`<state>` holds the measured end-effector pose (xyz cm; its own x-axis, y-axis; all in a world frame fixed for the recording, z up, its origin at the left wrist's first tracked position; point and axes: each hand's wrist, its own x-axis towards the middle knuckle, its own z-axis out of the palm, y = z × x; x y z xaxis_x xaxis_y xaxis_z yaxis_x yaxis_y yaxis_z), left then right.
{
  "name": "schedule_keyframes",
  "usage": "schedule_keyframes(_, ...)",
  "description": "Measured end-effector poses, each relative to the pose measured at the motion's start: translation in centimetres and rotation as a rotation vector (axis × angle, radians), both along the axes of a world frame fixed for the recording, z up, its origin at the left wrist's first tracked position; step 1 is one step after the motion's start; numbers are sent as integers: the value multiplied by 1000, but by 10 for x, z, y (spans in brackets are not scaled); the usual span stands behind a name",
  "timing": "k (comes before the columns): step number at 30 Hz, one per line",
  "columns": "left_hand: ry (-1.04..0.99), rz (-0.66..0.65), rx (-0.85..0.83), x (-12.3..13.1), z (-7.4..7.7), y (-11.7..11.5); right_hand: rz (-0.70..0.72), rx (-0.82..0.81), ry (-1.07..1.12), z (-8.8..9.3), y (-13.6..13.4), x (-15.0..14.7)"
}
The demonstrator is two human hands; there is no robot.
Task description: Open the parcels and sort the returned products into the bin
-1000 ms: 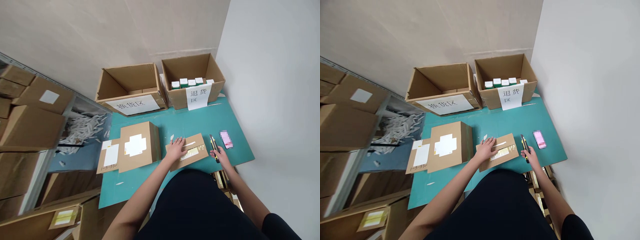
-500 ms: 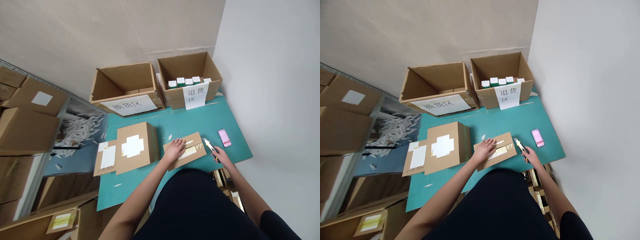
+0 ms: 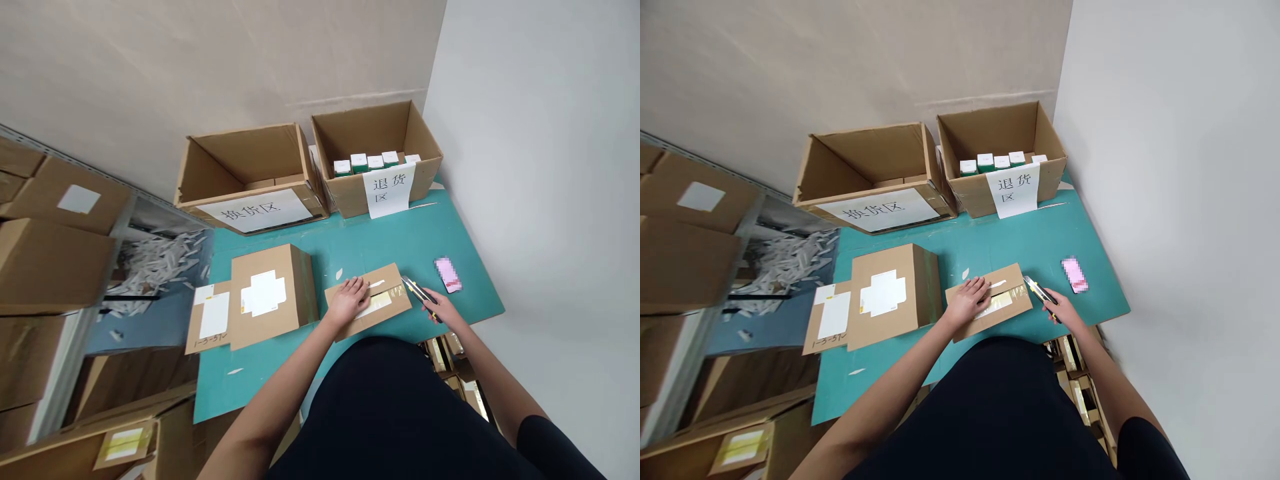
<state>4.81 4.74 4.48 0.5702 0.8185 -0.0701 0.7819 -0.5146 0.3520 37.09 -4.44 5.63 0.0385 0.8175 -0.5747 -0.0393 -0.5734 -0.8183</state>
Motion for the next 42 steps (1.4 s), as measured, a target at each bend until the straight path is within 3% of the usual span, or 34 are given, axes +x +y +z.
schedule_keyframes(8, 11, 0, 27, 0, -6, -3, 80, -21, 28, -1, 10, 3)
schedule_keyframes(14, -33, 0, 77, -3, -20, -6, 216, -72, -24, 2, 11, 21)
schedule_keyframes(22, -137, -34, 277, -7, -36, -6, 420, -131, -110, 15, 20, 37)
schedule_keyframes(30, -104, -50, 267, -6, -27, -11, 438, -151, -132, 16, 16, 42)
schedule_keyframes(42, -1, -79, 135, 9, -11, -43, 417, -151, -159, 17, 13, 40)
